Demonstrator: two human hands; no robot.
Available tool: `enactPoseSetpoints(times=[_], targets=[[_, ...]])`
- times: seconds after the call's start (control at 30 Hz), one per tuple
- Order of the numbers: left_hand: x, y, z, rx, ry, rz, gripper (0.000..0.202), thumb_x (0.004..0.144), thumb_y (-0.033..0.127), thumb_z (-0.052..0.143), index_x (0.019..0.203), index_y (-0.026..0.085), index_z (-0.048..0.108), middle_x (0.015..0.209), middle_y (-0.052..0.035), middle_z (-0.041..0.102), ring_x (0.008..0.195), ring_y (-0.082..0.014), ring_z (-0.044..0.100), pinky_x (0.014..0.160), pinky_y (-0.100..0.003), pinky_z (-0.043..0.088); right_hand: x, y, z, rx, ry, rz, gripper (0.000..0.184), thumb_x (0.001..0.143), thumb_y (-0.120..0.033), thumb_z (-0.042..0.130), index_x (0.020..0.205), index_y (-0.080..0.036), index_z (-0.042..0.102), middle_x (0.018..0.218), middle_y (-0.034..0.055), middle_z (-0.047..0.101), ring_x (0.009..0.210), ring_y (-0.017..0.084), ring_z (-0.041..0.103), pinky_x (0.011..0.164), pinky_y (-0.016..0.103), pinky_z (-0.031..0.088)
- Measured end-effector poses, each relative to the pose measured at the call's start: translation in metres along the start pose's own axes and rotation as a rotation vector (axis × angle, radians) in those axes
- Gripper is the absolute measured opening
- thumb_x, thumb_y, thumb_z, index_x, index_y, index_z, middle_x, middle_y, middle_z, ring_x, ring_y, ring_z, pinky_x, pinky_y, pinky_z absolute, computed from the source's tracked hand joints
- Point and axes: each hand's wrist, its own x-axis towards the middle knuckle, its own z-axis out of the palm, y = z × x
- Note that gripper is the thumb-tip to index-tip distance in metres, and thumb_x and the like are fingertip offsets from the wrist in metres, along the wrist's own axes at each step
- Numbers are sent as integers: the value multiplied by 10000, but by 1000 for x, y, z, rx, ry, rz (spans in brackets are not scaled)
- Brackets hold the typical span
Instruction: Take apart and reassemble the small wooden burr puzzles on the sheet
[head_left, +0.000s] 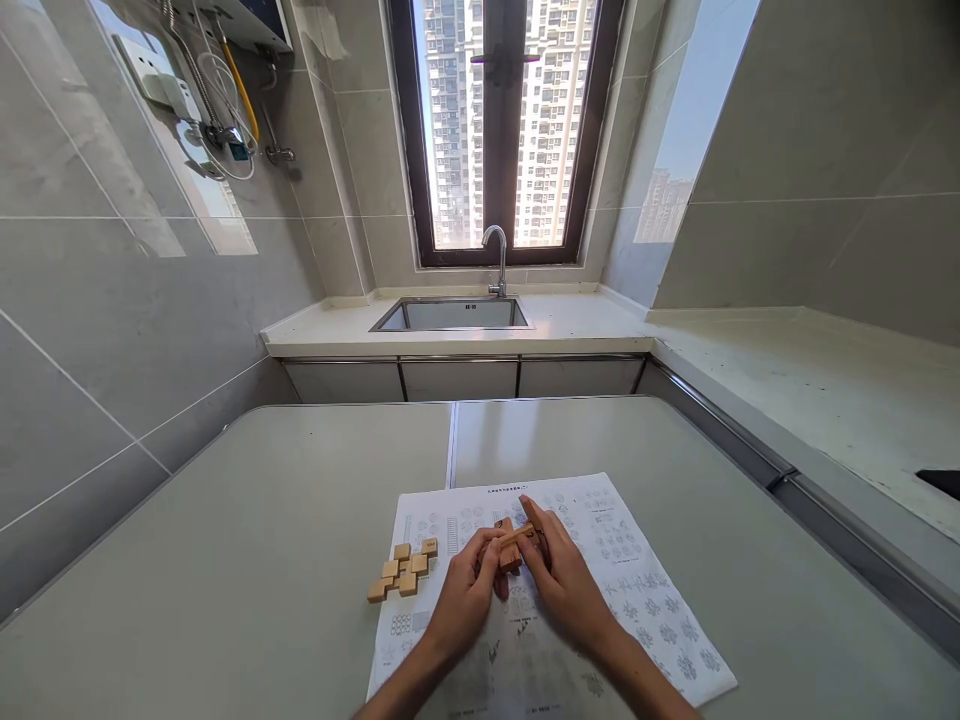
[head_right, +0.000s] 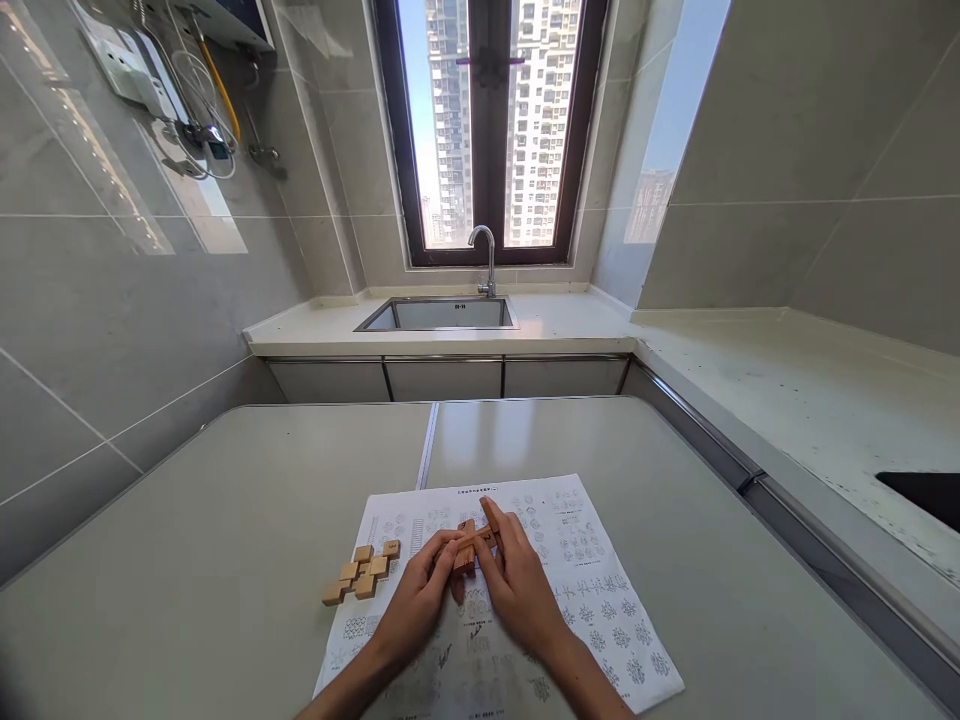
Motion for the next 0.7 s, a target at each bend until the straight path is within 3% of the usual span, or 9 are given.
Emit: enactPoseSetpoints(times=[0.47, 0.7], targets=[[0, 0, -2, -36, -32, -18, 426, 1031, 580, 445, 1093, 198, 624, 676, 17, 575, 660, -185, 549, 706, -289, 427, -3, 2, -1, -63, 2, -15, 548, 1071, -441, 448, 1600, -314, 375, 1398, 105, 602, 1233, 291, 628, 1056, 445, 538], [1, -2, -2, -43, -32, 0, 412, 1038, 563, 447, 1077, 190, 620, 709, 14, 573, 656, -171, 537, 714, -289, 428, -3, 5, -1, -63, 8, -49, 557, 1065, -427, 471, 1603, -313, 378, 1507, 94, 559, 1357, 291, 569, 1093, 434, 526]])
